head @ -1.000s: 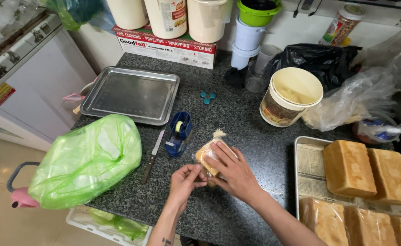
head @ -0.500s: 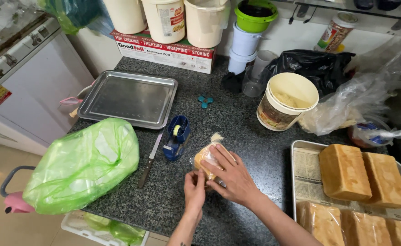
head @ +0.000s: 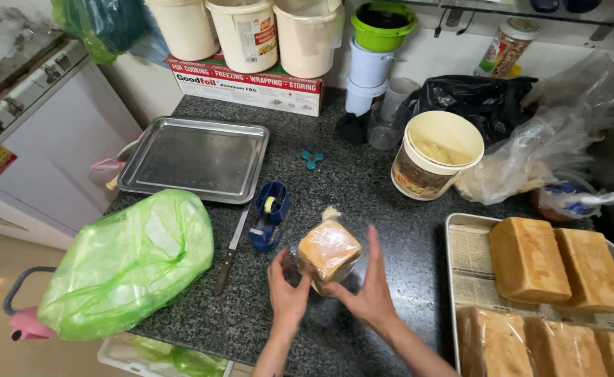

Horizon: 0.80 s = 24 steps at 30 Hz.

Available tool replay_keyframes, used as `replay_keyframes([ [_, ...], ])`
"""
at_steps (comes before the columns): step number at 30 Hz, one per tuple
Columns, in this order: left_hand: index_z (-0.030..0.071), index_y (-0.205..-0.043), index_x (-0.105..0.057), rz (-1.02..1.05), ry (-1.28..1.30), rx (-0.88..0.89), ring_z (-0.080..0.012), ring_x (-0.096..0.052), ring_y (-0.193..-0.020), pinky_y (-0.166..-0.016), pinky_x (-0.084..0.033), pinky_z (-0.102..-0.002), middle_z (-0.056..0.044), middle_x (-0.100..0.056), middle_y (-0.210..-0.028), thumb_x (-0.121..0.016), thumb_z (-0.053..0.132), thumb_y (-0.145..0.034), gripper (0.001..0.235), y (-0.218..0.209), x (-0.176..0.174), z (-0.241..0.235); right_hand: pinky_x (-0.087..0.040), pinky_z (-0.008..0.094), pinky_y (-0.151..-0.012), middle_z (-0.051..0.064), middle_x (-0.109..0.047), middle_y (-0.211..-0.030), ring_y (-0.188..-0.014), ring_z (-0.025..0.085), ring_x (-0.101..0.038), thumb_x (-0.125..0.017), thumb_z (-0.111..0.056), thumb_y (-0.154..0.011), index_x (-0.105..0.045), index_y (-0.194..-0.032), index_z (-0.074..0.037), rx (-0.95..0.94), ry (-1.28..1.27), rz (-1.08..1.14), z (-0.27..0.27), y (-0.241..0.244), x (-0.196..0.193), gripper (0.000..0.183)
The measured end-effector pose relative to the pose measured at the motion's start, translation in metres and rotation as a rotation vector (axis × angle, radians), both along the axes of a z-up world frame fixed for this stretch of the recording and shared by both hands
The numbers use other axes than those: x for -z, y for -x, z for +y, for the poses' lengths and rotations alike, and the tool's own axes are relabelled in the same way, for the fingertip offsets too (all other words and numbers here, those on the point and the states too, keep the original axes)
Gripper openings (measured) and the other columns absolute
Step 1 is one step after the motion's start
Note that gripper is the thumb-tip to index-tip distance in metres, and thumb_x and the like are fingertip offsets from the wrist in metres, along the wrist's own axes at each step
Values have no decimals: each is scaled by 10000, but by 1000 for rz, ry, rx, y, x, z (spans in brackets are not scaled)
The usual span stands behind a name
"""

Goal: Packaging loaves of bread into plastic bags and sealing them with tape

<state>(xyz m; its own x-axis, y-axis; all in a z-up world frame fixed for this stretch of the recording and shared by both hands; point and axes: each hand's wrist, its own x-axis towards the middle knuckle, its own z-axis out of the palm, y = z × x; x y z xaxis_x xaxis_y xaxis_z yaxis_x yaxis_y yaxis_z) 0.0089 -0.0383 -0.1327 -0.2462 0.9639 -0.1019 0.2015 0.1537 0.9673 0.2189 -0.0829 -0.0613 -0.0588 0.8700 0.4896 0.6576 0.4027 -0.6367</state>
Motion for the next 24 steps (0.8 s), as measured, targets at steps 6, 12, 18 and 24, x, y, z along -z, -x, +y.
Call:
replay_keyframes([
  [6, 149, -1855, -521, -60, -51, 291, -249, -648, -1698, -1386, -497, -418, -117, -695, -1831, -931, 347, -1019, 953, 7, 18, 17, -336, 415, -1450, 139, -185, -2069, -1878, 256, -302, -1095, -512, -826, 179, -1951, -146, 166, 583, 351, -8, 17, 60, 1739],
  [12, 157, -1494, -822, 192, -51, 301, -277, -876, -1167, -1050, -681, -410, -95, -862, -1315, -942, 425, -950, 618, 6, -23, 22, -382, 413, -1427, 197, -402, -1953, -1772, 305, -464, -1111, -582, -775, 0, -1964, -80, 260, 482, 384, 18, 11, 34, 1703],
  [18, 168, -1305, -928, -51, -222, 460, -164, -757, -1065, -921, -642, -331, -17, -760, -1165, -857, 395, -1083, 326, 16, -123, 14, -709, 561, -1063, 195, -771, -1640, -1303, 368, -812, -806, -346, -979, -530, -1771, -214, 130, 765, 1344, -6, -5, -37, 850],
  [24, 140, -1860, -453, -270, -202, 642, -342, -442, -1812, -1452, -411, -584, -162, -420, -1976, -584, 621, -1168, 854, -16, -151, 22, -702, 635, -1073, 262, -806, -1524, -1244, 463, -820, -798, -402, -896, -528, -1804, -198, 187, 848, 1476, -17, 12, -54, 969],
])
